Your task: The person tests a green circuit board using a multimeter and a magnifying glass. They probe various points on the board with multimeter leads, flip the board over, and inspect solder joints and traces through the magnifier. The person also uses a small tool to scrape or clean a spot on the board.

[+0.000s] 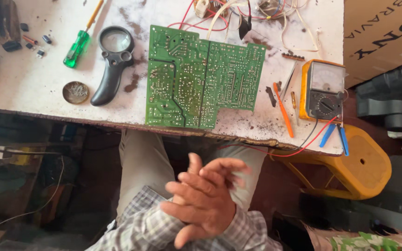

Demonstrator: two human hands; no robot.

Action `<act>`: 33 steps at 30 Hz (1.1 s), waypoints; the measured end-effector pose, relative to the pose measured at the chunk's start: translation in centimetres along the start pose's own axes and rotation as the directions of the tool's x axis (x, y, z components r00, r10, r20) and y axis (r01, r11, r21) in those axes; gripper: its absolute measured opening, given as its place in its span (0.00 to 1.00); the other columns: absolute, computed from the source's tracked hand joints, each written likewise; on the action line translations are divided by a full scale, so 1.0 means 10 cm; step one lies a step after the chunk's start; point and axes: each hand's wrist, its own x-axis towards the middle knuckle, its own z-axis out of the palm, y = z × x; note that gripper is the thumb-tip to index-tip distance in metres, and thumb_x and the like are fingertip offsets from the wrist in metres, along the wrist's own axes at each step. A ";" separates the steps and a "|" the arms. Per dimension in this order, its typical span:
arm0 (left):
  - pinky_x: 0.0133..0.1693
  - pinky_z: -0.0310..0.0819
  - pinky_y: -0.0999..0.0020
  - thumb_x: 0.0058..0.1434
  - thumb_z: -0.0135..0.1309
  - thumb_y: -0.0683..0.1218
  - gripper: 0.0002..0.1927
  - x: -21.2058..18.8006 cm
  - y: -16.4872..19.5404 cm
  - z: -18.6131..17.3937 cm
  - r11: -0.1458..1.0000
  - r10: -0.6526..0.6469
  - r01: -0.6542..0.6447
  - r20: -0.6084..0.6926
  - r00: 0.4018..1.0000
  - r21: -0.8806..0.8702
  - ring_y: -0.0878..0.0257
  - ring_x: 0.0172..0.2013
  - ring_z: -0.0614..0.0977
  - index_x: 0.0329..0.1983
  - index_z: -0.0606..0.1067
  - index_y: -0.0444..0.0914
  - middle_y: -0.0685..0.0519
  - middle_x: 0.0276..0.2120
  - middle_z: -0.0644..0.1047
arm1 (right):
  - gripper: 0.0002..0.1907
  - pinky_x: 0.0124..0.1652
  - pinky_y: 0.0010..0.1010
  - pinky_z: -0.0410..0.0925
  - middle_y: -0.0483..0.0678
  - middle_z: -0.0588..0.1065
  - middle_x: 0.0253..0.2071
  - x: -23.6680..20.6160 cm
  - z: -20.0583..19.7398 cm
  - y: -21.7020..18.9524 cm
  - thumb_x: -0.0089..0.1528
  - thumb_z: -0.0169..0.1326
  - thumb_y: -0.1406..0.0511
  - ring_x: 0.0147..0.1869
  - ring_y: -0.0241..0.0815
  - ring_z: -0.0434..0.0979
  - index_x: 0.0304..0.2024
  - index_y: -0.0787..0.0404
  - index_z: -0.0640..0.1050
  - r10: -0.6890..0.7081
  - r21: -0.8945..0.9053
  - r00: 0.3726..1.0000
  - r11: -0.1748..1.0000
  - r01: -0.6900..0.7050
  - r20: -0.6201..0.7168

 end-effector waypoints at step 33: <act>0.55 0.73 0.70 0.70 0.53 0.51 0.34 1.21 1.91 -0.77 0.649 0.184 0.088 -0.268 0.946 0.756 0.63 0.56 0.78 0.73 0.60 0.30 0.45 0.59 0.76 | 0.19 0.51 0.36 0.74 0.56 0.79 0.52 -0.06 0.35 1.21 0.65 0.59 0.69 0.53 0.48 0.81 0.58 0.69 0.75 0.969 0.939 0.218 0.178 -0.296 -0.115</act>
